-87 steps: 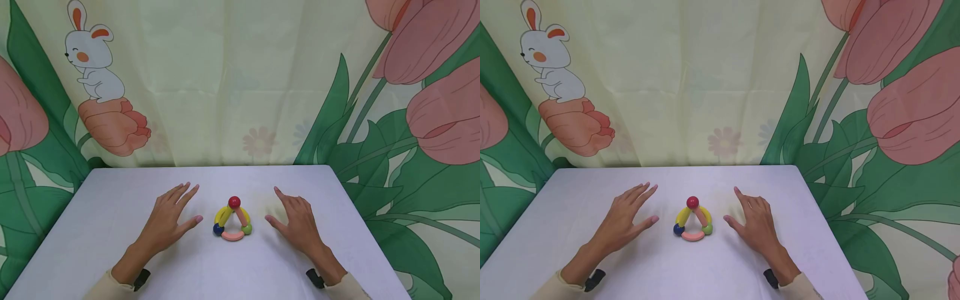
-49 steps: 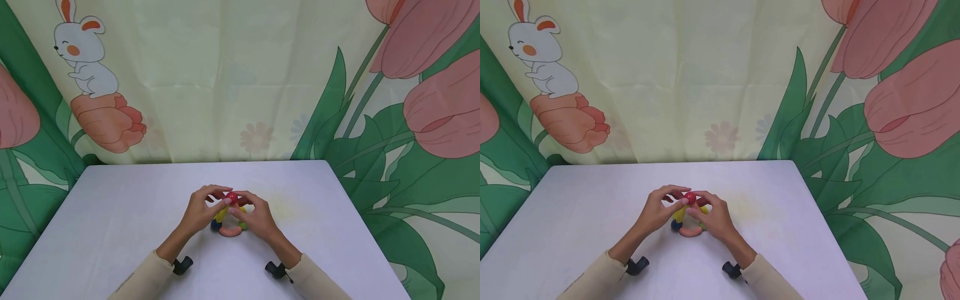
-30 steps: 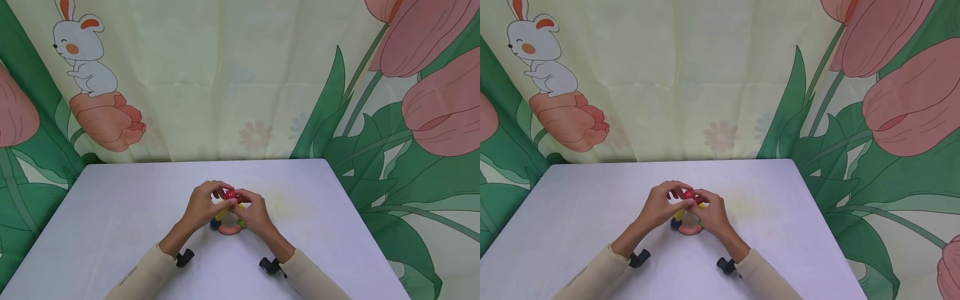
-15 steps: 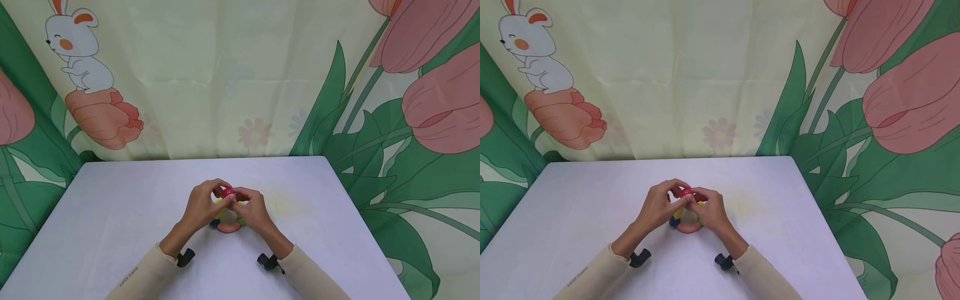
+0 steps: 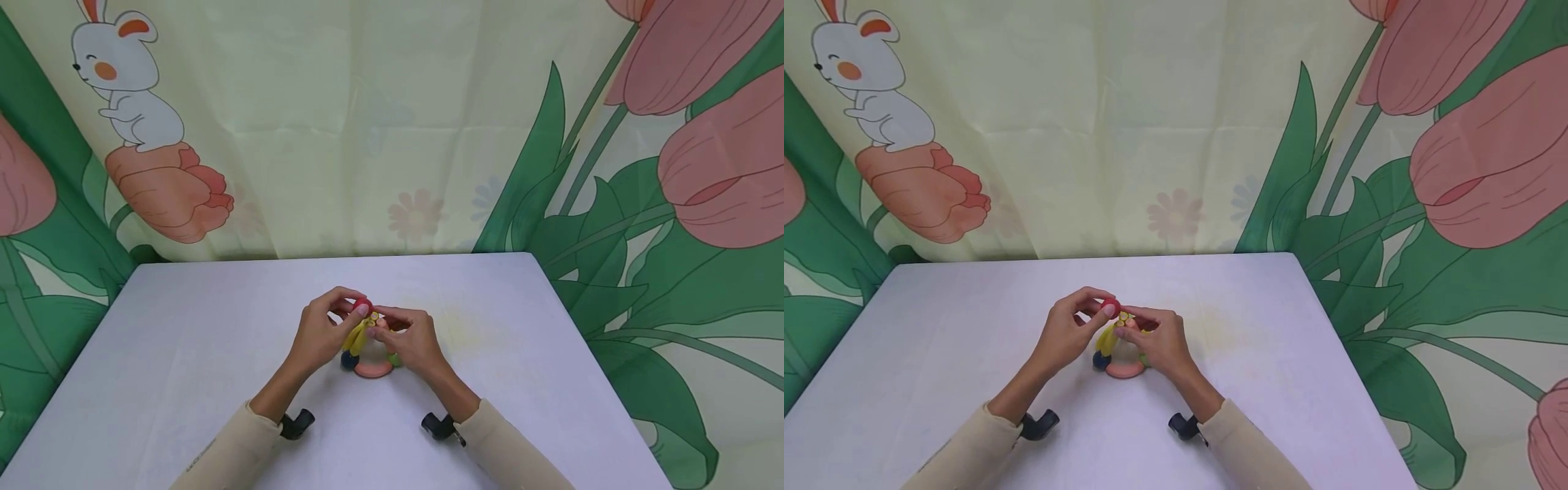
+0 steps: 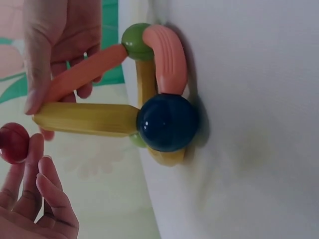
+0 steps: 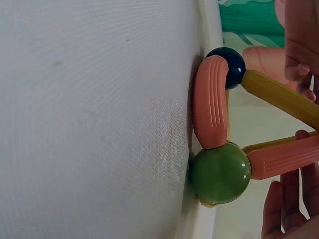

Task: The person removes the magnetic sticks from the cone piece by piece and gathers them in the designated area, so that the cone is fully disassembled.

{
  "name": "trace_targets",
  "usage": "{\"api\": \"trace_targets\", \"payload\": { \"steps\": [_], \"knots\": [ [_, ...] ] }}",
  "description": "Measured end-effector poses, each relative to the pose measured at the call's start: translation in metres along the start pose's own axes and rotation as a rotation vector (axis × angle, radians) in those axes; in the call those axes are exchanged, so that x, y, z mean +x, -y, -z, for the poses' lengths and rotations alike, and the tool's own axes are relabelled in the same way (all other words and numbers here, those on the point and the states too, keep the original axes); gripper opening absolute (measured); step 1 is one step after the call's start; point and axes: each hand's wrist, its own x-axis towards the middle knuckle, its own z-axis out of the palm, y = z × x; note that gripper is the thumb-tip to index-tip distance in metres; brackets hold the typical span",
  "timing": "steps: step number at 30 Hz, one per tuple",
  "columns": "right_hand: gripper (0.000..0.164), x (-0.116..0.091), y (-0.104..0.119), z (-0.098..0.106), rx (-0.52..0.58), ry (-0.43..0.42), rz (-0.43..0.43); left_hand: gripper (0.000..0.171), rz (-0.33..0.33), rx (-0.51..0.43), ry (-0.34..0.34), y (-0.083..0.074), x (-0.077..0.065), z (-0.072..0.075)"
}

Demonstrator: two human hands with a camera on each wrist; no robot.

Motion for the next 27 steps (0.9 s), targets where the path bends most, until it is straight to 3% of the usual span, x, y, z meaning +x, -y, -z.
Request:
{"api": "trace_targets", "payload": {
  "steps": [13,21,27],
  "knots": [
    [0.041,0.0,0.0,0.0,0.013,0.005,0.001,0.037,0.018,0.085,-0.046,0.023,-0.003,0.032],
    [0.04,0.0,0.0,0.0,0.009,0.005,-0.012,0.042,0.085,0.192,-0.076,0.049,-0.001,0.065],
    [0.041,0.001,0.0,0.0,0.003,0.008,-0.012,0.039,0.098,0.213,-0.108,0.068,0.0,0.093]
  ]
}}
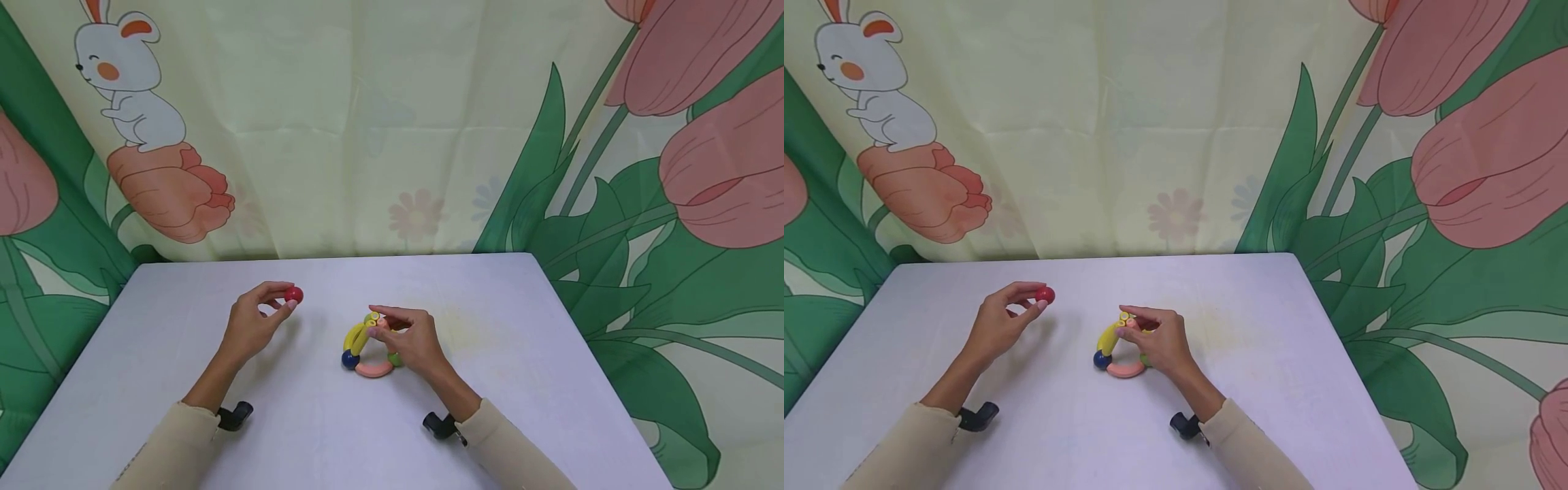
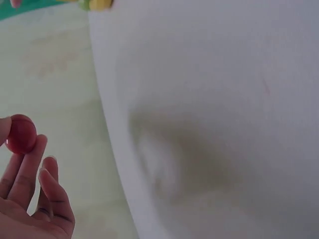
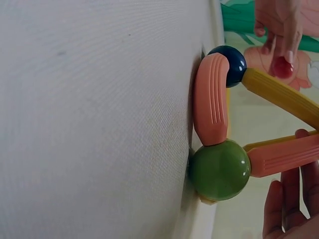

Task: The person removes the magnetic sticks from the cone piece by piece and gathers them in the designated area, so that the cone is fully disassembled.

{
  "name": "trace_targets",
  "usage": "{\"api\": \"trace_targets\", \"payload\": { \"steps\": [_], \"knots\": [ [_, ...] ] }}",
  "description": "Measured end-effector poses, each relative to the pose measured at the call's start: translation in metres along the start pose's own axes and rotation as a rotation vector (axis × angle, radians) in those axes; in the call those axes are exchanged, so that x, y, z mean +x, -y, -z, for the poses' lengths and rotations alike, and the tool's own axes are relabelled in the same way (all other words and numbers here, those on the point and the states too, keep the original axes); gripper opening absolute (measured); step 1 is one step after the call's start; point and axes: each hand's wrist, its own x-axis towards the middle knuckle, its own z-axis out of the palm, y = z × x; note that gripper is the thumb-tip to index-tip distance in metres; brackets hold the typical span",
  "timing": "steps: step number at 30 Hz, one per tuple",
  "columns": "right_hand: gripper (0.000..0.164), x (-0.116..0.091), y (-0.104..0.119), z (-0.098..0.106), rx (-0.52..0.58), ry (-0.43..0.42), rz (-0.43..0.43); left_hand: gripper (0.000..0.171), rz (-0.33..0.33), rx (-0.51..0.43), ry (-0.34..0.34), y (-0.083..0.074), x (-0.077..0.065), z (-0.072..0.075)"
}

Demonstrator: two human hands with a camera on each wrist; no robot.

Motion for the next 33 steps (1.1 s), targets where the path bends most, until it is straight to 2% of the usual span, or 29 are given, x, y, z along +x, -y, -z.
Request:
{"api": "trace_targets", "payload": {
  "steps": [10,14,22,28,33],
  "knots": [
    [0.04,0.001,0.0,0.001,-0.004,-0.006,0.007,0.045,0.01,0.102,-0.008,0.026,0.011,0.026],
    [0.039,0.0,-0.001,0.001,-0.002,-0.003,0.002,0.046,0.044,0.134,-0.013,0.037,0.017,0.036],
    [0.041,0.001,-0.001,0.002,0.002,-0.005,-0.004,0.047,0.106,0.193,0.036,0.061,0.033,0.056],
    [0.041,0.0,-0.002,0.0,-0.008,-0.014,-0.012,0.05,0.187,0.21,0.067,0.08,0.045,0.064],
    [0.04,0.0,-0.001,0.0,-0.001,-0.011,-0.018,0.05,0.245,0.224,0.072,0.087,0.049,0.067]
  ]
}}
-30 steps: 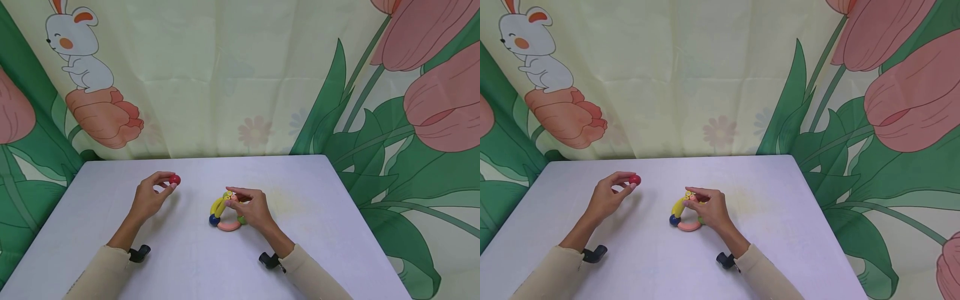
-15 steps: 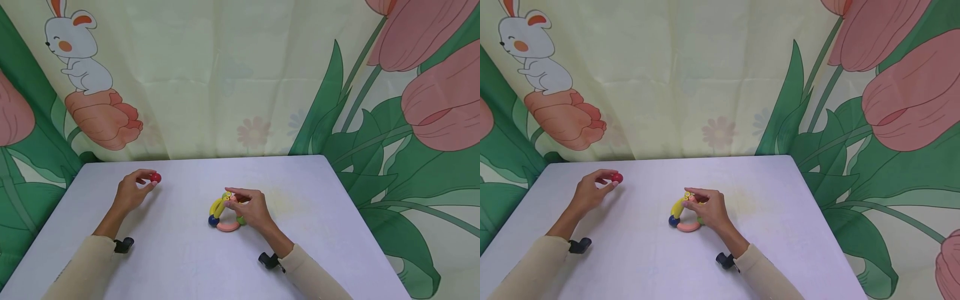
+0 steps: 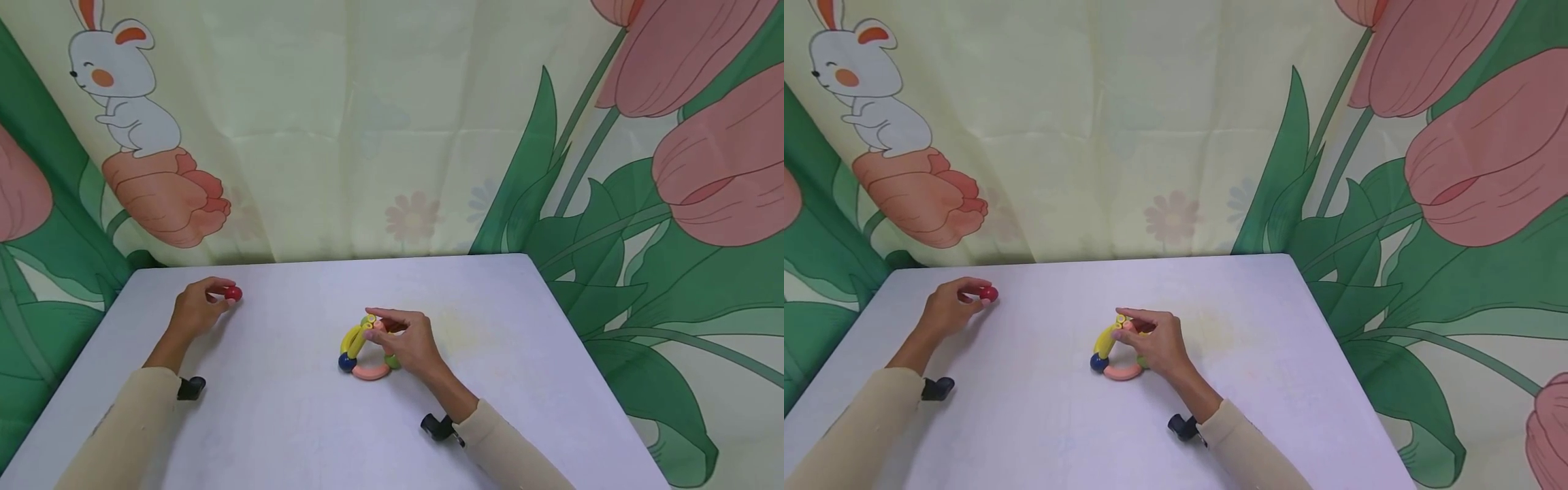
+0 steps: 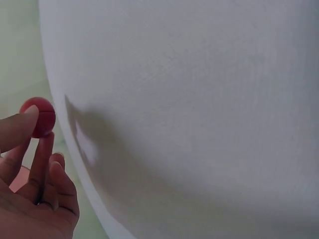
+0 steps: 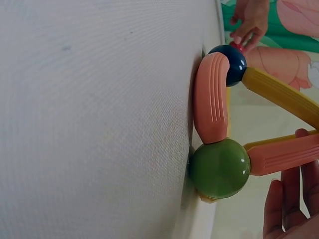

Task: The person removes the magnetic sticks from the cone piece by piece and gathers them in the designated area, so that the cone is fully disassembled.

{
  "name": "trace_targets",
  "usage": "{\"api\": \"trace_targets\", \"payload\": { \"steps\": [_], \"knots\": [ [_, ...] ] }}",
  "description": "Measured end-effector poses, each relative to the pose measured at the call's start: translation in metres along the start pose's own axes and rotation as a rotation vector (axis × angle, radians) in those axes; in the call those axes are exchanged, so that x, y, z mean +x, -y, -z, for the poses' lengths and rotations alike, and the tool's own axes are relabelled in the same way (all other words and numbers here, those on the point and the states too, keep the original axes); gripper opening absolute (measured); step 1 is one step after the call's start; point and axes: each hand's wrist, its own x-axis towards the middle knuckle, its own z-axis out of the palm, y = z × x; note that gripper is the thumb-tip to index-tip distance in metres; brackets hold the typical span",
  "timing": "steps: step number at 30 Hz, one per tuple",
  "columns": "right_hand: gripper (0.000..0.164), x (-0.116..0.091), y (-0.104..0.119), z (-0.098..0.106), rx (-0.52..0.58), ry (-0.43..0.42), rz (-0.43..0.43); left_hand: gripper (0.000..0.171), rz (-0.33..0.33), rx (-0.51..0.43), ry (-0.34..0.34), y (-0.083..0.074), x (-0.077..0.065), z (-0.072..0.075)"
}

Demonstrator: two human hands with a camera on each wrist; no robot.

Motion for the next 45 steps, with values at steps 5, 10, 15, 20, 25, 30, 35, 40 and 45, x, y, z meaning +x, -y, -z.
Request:
{"api": "trace_targets", "payload": {
  "steps": [5,10,15,20,25,30,35,40,45],
  "knots": [
    [0.041,0.0,-0.001,-0.001,-0.002,0.001,0.001,0.049,0.024,0.012,0.025,0.005,0.001,-0.002],
    [0.041,0.001,-0.002,-0.001,-0.009,-0.003,0.01,0.049,0.012,0.012,0.042,0.008,0.002,-0.004],
    [0.041,0.002,-0.003,-0.001,-0.011,-0.004,0.015,0.052,-0.004,0.004,0.051,0.01,0.004,-0.005],
    [0.041,0.002,-0.003,-0.001,-0.017,-0.004,0.018,0.053,-0.004,0.006,0.052,0.009,0.003,-0.006],
    [0.041,0.002,-0.003,-0.001,-0.017,0.0,0.013,0.052,0.011,0.01,0.052,0.007,0.002,-0.006],
    [0.04,0.003,-0.003,0.0,-0.017,0.004,0.029,0.053,0.013,0.01,0.052,0.006,0.001,-0.006],
    [0.04,0.003,-0.002,0.001,-0.015,0.006,0.032,0.055,0.016,0.015,0.058,0.004,0.0,-0.006],
    [0.041,0.003,-0.003,0.002,-0.007,0.01,0.027,0.056,0.009,0.038,0.033,0.003,-0.001,-0.008],
    [0.042,0.003,-0.003,0.002,-0.003,0.02,0.026,0.055,-0.062,0.128,-0.054,-0.004,-0.009,-0.009]
  ]
}}
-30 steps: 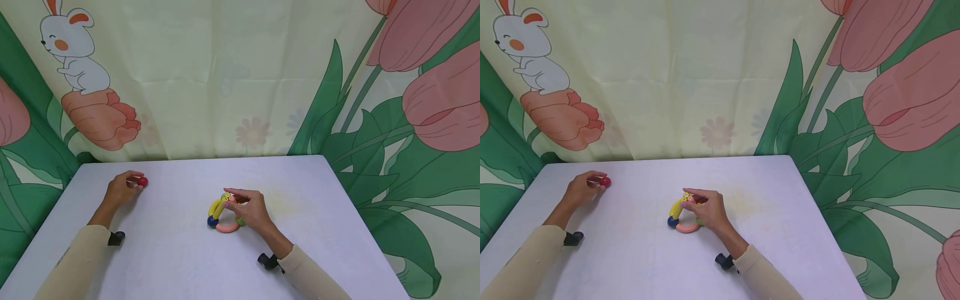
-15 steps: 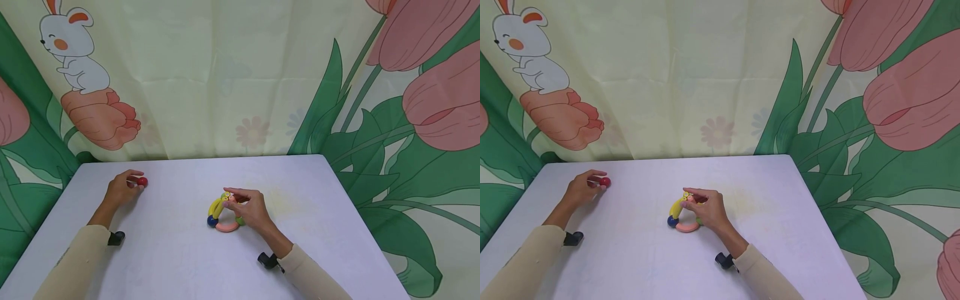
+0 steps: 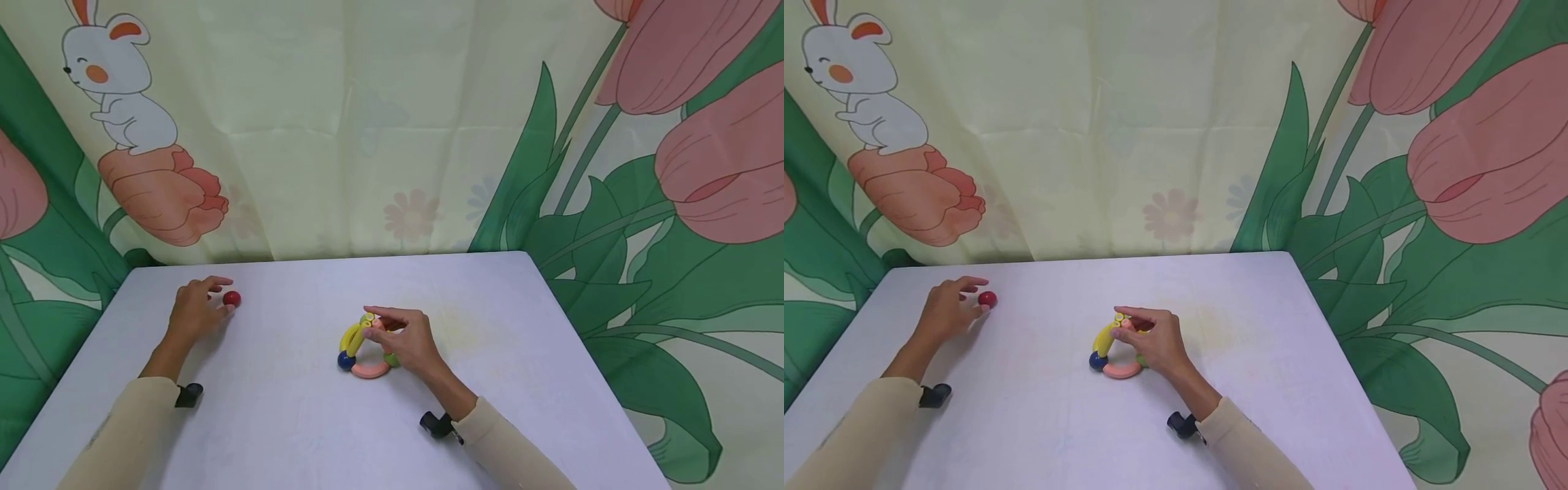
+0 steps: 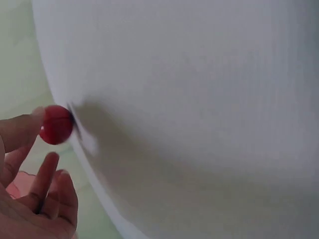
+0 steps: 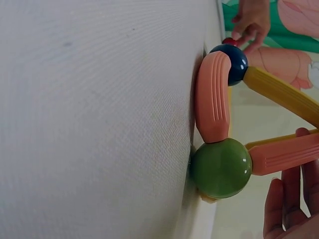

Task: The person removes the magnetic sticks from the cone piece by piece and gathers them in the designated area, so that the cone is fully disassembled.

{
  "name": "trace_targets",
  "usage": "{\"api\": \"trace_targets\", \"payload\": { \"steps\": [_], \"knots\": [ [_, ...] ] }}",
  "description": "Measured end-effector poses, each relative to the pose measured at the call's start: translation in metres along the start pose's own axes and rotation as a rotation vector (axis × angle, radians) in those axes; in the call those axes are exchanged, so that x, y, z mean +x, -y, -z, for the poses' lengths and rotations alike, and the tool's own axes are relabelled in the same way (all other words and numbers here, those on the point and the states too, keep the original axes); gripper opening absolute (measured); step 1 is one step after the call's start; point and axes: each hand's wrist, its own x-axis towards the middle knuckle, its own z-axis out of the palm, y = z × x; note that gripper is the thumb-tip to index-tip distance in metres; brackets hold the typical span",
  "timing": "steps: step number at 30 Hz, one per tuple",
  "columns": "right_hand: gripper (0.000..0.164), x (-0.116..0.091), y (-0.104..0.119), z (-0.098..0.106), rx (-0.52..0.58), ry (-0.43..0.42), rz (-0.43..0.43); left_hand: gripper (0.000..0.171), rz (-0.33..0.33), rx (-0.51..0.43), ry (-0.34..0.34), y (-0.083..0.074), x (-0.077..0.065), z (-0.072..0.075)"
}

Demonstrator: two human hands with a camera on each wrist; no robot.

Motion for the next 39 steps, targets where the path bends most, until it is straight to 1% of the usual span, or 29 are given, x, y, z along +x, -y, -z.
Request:
{"api": "trace_targets", "payload": {
  "steps": [3,7,9,11,13,17,19,22,26,31,35,39],
  "knots": [
    [0.041,0.0,0.0,0.0,0.0,-0.002,0.007,0.055,-0.052,0.023,-0.056,-0.014,-0.008,0.001],
    [0.04,0.001,-0.001,-0.001,0.005,-0.007,0.015,0.057,-0.118,0.001,-0.117,-0.037,-0.02,0.003],
    [0.04,0.001,-0.002,-0.002,0.005,-0.003,0.018,0.059,-0.126,-0.011,-0.131,-0.044,-0.025,0.004],
    [0.04,0.001,-0.002,-0.002,0.009,-0.001,0.022,0.06,-0.118,0.002,-0.132,-0.048,-0.029,0.005],
    [0.04,0.001,-0.002,-0.002,0.012,0.002,0.026,0.06,-0.1,0.028,-0.119,-0.045,-0.031,0.006],
    [0.041,0.001,-0.003,-0.002,0.012,0.007,0.023,0.06,-0.058,0.069,-0.077,-0.028,-0.031,0.007],
    [0.041,0.001,-0.002,-0.001,0.007,0.005,0.017,0.059,-0.04,0.058,-0.064,-0.02,-0.03,0.005],
    [0.041,0.0,-0.001,-0.001,0.002,0.001,0.015,0.053,-0.03,0.051,-0.067,-0.011,-0.027,0.003],
    [0.041,-0.001,-0.001,0.0,0.003,0.003,0.013,0.046,-0.017,0.051,-0.075,-0.006,-0.025,0.001],
    [0.04,0.0,-0.001,-0.001,0.008,0.007,0.027,0.047,0.003,0.03,-0.072,-0.004,-0.024,0.0],
    [0.041,0.0,-0.001,-0.001,0.01,0.008,0.026,0.049,-0.004,0.017,-0.091,-0.005,-0.024,0.001],
    [0.041,0.001,-0.002,-0.002,0.01,0.005,0.022,0.049,-0.015,0.023,-0.101,-0.011,-0.025,0.003]
  ]
}}
